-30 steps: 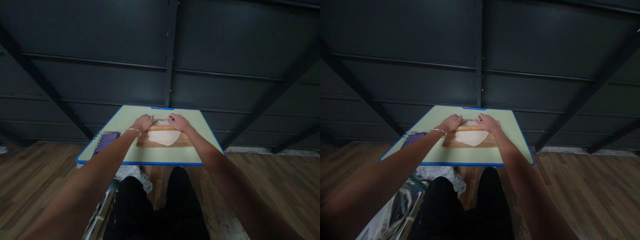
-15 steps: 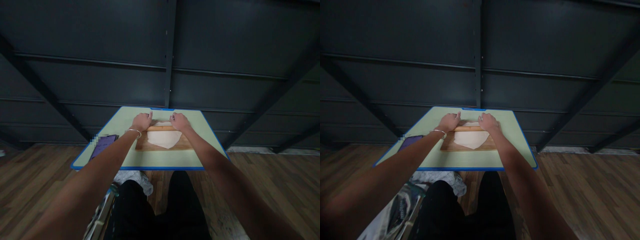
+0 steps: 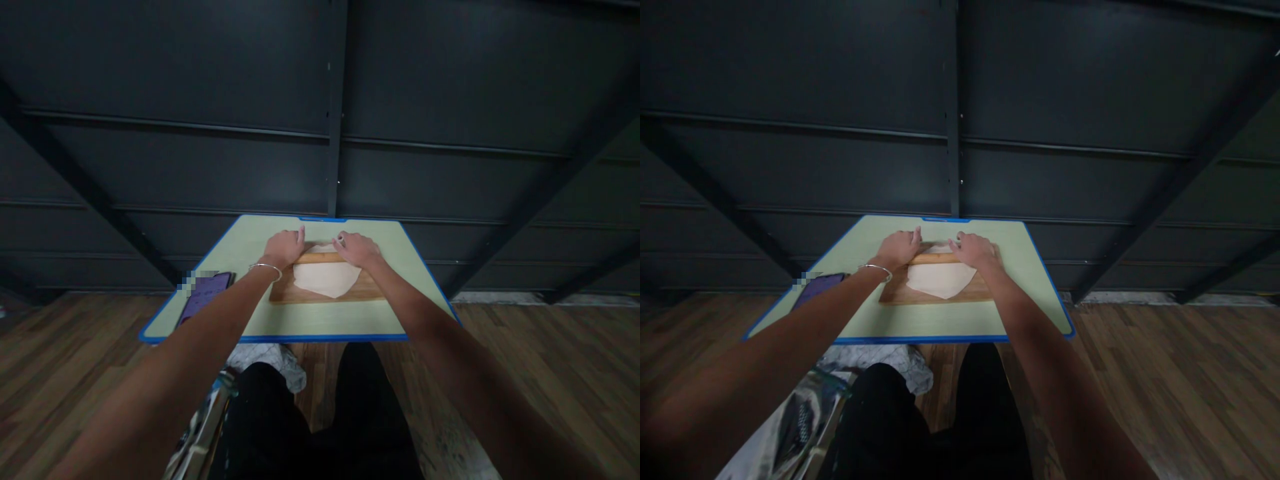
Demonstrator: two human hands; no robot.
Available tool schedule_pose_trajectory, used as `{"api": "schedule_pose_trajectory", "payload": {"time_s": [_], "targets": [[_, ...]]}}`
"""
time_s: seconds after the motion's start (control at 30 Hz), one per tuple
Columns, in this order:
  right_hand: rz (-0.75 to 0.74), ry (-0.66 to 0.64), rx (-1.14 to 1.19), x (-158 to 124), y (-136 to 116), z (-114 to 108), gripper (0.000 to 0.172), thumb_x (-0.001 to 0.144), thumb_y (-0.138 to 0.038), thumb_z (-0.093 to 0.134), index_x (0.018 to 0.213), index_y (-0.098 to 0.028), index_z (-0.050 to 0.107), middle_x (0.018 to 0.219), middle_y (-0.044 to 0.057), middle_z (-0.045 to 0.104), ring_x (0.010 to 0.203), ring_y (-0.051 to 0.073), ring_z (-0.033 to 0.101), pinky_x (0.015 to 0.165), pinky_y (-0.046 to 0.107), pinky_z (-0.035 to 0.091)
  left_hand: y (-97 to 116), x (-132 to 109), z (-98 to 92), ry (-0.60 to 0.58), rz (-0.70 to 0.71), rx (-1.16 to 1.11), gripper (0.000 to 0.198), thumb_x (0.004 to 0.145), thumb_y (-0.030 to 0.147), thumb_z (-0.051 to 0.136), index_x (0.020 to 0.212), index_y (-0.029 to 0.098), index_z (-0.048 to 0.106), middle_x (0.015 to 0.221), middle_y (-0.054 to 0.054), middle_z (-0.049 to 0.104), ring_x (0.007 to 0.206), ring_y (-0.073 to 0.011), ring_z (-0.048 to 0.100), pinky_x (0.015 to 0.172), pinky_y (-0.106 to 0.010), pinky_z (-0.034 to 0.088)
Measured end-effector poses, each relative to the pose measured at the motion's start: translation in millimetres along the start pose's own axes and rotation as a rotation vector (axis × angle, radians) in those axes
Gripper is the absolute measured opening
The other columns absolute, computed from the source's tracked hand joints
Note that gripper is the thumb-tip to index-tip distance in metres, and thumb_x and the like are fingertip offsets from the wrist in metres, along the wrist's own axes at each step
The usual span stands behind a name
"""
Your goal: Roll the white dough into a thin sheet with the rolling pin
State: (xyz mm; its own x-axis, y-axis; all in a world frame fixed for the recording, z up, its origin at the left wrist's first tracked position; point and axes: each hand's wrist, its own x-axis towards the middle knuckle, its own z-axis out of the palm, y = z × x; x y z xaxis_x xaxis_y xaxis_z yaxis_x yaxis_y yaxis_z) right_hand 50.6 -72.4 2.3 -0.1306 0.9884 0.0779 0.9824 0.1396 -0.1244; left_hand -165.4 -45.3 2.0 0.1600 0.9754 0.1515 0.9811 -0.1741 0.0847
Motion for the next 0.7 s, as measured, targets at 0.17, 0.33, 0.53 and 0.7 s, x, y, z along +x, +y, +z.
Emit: {"api": "schedule_pose_trajectory", "payload": {"time_s": [0.17, 0.33, 0.53, 0.7], "targets": [[-0.040, -0.016, -0.041, -4, -1, -2, 0.056, 0.110, -0.060, 0.028, 0.138, -0.024, 0.060, 0.130, 0.015, 0.072, 0.119, 0.032, 0.069, 0.099, 0.044, 0.051, 7, -11, 10.6, 0.035, 0.073, 0.038, 0.077, 0.108, 0.050, 0.013, 0.115, 0.010, 0.077, 0.115, -0.022, 0.077, 0.108, -0.0359, 0.074, 0.093, -0.046, 0.054], [0.006, -0.006, -0.037, -1, -5, -4, 0.057, 0.112, -0.052, 0.024, 0.129, -0.020, 0.068, 0.131, 0.017, 0.072, 0.119, 0.031, 0.070, 0.099, 0.043, 0.051, 6, -2, 14.0, -0.001, 0.076, 0.033, 0.074, 0.109, 0.051, 0.014, 0.122, 0.013, 0.076, 0.125, -0.020, 0.073, 0.116, -0.0337, 0.071, 0.099, -0.045, 0.052], [0.101, -0.024, 0.046, 15, -6, -4, 0.060, 0.111, -0.053, 0.028, 0.124, -0.018, 0.075, 0.128, 0.018, 0.073, 0.118, 0.030, 0.071, 0.097, 0.037, 0.051, 6, 12, 6.9, -0.033, 0.048, 0.001, 0.078, 0.108, 0.053, 0.014, 0.116, 0.010, 0.078, 0.124, -0.022, 0.074, 0.119, -0.0344, 0.070, 0.099, -0.044, 0.052], [0.104, 0.051, 0.024, 32, -3, 0, 0.059, 0.112, -0.048, 0.030, 0.123, -0.011, 0.075, 0.125, 0.022, 0.074, 0.118, 0.029, 0.071, 0.098, 0.034, 0.050, 8, 22, 8.9, -0.023, 0.001, -0.028, 0.087, 0.106, 0.059, 0.010, 0.114, 0.007, 0.079, 0.118, -0.024, 0.076, 0.114, -0.0368, 0.072, 0.096, -0.045, 0.054]]}}
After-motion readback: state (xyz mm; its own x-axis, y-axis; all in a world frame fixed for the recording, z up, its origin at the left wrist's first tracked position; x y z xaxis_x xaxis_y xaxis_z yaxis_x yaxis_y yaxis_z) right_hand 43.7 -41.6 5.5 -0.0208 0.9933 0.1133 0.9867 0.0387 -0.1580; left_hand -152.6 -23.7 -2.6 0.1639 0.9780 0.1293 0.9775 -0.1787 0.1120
